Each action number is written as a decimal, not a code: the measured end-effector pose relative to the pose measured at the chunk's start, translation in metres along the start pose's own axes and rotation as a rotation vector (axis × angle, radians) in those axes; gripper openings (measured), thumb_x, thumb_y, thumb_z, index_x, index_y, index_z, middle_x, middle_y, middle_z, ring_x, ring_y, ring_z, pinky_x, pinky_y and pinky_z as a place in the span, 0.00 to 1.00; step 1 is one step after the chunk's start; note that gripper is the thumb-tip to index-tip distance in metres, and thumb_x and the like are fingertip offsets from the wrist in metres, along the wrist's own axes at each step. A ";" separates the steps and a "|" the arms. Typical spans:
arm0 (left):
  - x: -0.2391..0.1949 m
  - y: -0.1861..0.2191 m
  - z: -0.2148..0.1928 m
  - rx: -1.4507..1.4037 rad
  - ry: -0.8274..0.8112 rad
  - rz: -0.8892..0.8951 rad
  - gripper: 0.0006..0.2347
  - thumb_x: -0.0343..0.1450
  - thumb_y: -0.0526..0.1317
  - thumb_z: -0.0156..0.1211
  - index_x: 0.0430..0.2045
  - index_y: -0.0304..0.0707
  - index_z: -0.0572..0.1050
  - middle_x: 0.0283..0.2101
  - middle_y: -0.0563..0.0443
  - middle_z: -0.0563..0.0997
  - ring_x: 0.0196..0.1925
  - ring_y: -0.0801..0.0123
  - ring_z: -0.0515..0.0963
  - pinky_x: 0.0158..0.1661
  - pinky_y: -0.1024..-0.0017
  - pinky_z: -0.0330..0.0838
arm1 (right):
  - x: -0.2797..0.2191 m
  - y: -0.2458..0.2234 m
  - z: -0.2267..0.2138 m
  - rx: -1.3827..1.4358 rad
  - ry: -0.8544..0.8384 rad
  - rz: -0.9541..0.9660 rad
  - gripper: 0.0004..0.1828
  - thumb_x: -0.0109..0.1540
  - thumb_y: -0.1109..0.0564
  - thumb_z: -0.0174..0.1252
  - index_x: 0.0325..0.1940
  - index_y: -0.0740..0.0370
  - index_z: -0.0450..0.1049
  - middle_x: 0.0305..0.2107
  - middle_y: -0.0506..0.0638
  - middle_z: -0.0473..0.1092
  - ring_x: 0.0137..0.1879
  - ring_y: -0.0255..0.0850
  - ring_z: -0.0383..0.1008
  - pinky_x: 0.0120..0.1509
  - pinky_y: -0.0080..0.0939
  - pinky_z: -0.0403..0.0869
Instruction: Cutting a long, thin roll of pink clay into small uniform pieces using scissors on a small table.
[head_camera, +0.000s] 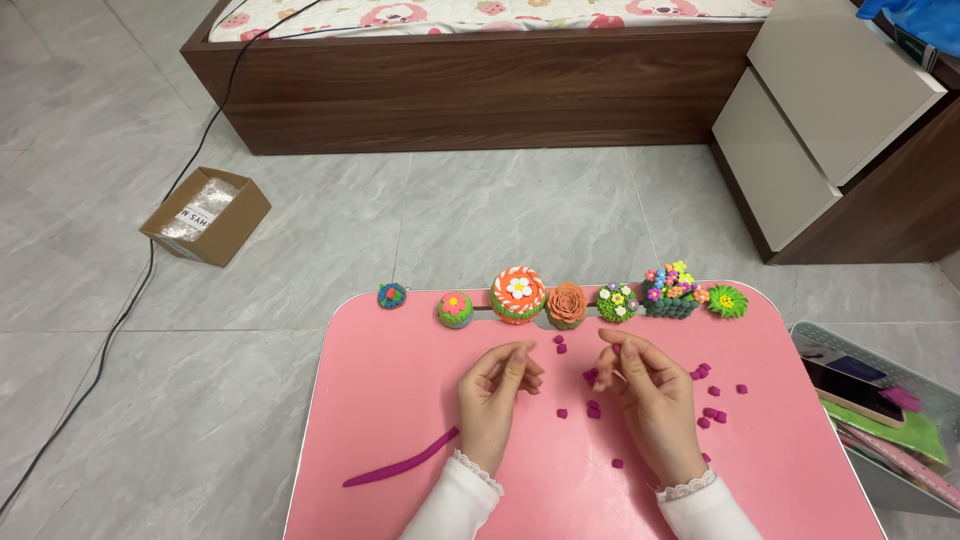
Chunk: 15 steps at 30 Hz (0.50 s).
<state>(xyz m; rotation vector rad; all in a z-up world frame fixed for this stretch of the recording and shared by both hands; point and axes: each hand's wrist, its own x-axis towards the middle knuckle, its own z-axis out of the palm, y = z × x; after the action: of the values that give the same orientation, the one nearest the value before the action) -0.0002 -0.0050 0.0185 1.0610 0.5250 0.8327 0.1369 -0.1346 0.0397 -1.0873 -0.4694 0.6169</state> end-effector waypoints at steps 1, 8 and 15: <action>0.000 0.004 0.001 0.015 -0.027 0.035 0.12 0.75 0.36 0.55 0.46 0.24 0.79 0.33 0.43 0.84 0.32 0.69 0.80 0.34 0.75 0.79 | 0.000 -0.002 0.003 -0.003 -0.011 -0.001 0.17 0.69 0.62 0.50 0.59 0.73 0.75 0.37 0.59 0.75 0.34 0.40 0.72 0.43 0.37 0.75; 0.002 -0.005 -0.001 -0.003 -0.006 -0.007 0.09 0.69 0.28 0.65 0.41 0.25 0.80 0.36 0.41 0.87 0.38 0.67 0.85 0.38 0.74 0.80 | 0.004 0.013 -0.011 -0.035 0.009 0.008 0.07 0.63 0.68 0.58 0.45 0.72 0.77 0.27 0.58 0.75 0.29 0.41 0.73 0.37 0.36 0.75; 0.003 -0.006 -0.002 0.009 -0.027 -0.019 0.10 0.74 0.36 0.57 0.40 0.25 0.80 0.27 0.44 0.82 0.28 0.69 0.79 0.32 0.74 0.77 | 0.001 -0.001 0.004 -0.035 -0.018 0.005 0.18 0.69 0.60 0.50 0.58 0.74 0.75 0.34 0.59 0.75 0.34 0.40 0.72 0.38 0.36 0.73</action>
<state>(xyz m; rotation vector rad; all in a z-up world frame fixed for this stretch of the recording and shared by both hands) 0.0022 -0.0024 0.0119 1.0725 0.5157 0.7995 0.1350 -0.1318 0.0419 -1.1177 -0.4948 0.6254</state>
